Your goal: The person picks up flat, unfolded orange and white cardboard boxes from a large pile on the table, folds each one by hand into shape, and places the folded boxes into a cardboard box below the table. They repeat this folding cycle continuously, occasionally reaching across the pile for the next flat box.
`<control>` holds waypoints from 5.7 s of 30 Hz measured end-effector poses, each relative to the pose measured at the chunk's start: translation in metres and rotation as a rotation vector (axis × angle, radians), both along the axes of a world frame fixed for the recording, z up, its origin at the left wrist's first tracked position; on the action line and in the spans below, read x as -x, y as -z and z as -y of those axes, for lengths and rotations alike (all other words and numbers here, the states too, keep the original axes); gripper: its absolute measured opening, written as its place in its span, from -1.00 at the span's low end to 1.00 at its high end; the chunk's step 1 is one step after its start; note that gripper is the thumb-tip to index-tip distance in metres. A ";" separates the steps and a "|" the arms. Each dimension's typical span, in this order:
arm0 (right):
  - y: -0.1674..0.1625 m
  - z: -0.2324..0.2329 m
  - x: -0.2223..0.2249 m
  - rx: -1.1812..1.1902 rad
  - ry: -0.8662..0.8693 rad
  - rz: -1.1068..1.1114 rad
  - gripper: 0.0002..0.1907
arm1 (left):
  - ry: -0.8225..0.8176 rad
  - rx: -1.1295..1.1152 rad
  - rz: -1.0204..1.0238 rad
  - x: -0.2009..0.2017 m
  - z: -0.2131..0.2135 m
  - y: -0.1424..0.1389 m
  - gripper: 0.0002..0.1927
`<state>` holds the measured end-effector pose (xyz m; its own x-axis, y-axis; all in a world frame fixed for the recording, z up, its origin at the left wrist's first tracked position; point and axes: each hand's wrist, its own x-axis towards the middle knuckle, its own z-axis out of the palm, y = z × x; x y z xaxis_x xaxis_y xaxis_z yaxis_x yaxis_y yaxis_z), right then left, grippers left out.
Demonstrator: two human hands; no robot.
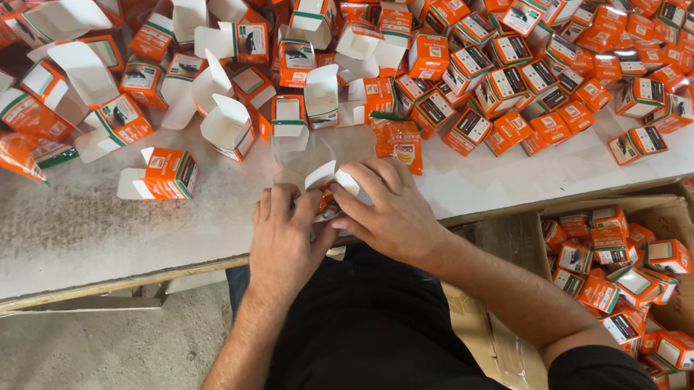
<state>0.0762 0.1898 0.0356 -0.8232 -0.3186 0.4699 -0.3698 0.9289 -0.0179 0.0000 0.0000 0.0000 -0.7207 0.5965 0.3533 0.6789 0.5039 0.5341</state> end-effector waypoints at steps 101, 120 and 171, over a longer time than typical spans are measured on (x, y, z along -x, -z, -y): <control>0.011 -0.041 0.014 0.166 0.365 0.195 -0.30 | -0.119 -0.143 -0.353 0.053 -0.008 -0.026 -0.72; 0.027 -0.007 -0.003 0.925 0.160 0.076 -0.85 | 0.274 -0.080 -0.344 0.009 0.000 -0.063 -0.65; 0.015 -0.013 0.002 0.686 0.093 -0.084 -0.71 | 0.195 -0.360 0.065 0.005 -0.011 -0.017 -0.31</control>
